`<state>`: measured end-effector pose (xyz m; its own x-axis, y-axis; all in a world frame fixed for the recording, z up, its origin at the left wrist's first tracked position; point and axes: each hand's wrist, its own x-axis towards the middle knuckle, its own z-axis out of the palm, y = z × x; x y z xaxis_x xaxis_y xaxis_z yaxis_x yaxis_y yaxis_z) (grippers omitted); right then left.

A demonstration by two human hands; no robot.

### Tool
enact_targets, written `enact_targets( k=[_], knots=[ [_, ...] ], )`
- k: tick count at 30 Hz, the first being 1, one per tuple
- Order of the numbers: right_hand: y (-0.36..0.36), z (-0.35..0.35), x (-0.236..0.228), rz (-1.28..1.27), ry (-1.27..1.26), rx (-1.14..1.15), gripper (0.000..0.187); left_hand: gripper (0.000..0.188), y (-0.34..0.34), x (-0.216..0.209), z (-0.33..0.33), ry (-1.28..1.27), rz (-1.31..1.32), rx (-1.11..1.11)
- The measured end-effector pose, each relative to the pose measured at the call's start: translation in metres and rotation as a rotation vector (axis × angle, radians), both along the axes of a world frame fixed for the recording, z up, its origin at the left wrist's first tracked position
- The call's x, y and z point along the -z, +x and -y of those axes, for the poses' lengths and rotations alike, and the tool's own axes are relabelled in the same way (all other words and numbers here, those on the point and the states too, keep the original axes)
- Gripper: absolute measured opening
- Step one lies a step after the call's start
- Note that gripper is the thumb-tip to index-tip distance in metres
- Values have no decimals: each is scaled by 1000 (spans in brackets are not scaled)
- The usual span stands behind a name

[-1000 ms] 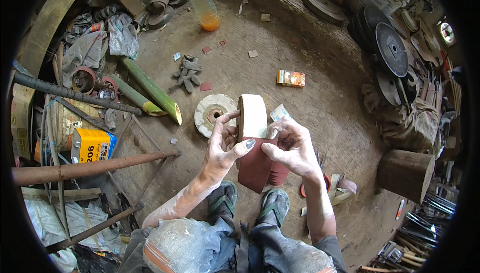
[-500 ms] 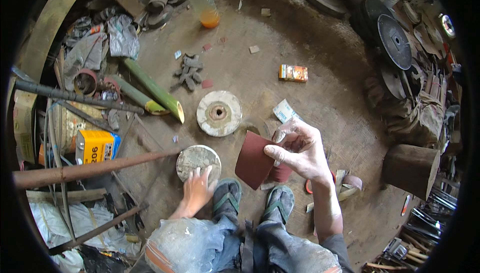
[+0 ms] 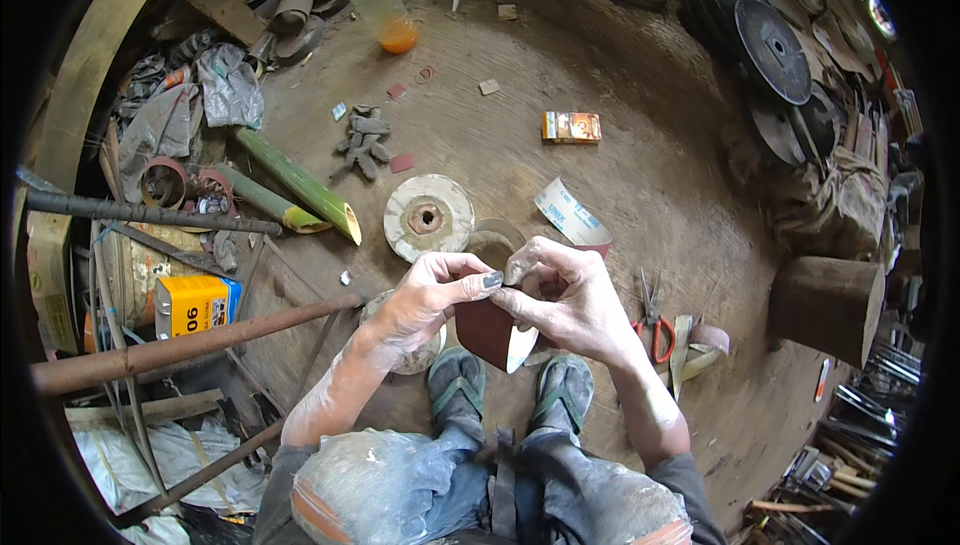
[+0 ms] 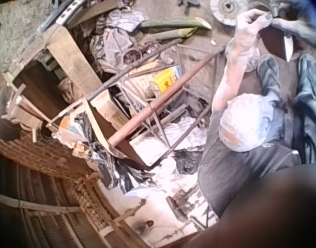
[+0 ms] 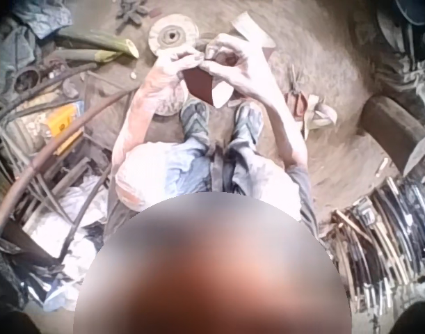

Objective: The person retrieves a roll of sanding belt, cuts a segment with scissors, and wraps it around a circular grinding disc. They repeat this process with a second disc, cutting and fitting additional belt segments.

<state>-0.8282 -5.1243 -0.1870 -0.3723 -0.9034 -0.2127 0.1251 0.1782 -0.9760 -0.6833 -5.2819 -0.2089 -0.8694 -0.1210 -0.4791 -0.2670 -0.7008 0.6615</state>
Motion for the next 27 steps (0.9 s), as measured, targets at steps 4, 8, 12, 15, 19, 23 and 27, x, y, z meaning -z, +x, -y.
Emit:
enact_targets(
  k=[4, 8, 12, 15, 19, 23, 27],
  knots=[
    [-1, 2, -3, 32, 41, -19, 17, 19, 5, 13, 2, -4, -54, -19],
    [-3, 5, -4, 58, 42, -30, 18, 18, 4, 15, 0, -6, -93, -45],
    [2, 8, 4, -47, 57, -2, 19, 17, -1, 14, -3, -43, -99, -94],
    [9, 8, 11, -141, 49, 27, 21, 16, 0, 16, -7, -95, -93, -125],
    [13, 8, 22, -214, -70, 49, 25, 15, 6, 21, -9, 95, -104, -188],
    [12, 10, 36, -431, -269, -16, 31, 15, 6, 16, -15, 213, -69, -212],
    [16, 7, 44, -811, -371, 66, 34, 15, -4, 4, -24, 161, 72, -221]
  ],
)
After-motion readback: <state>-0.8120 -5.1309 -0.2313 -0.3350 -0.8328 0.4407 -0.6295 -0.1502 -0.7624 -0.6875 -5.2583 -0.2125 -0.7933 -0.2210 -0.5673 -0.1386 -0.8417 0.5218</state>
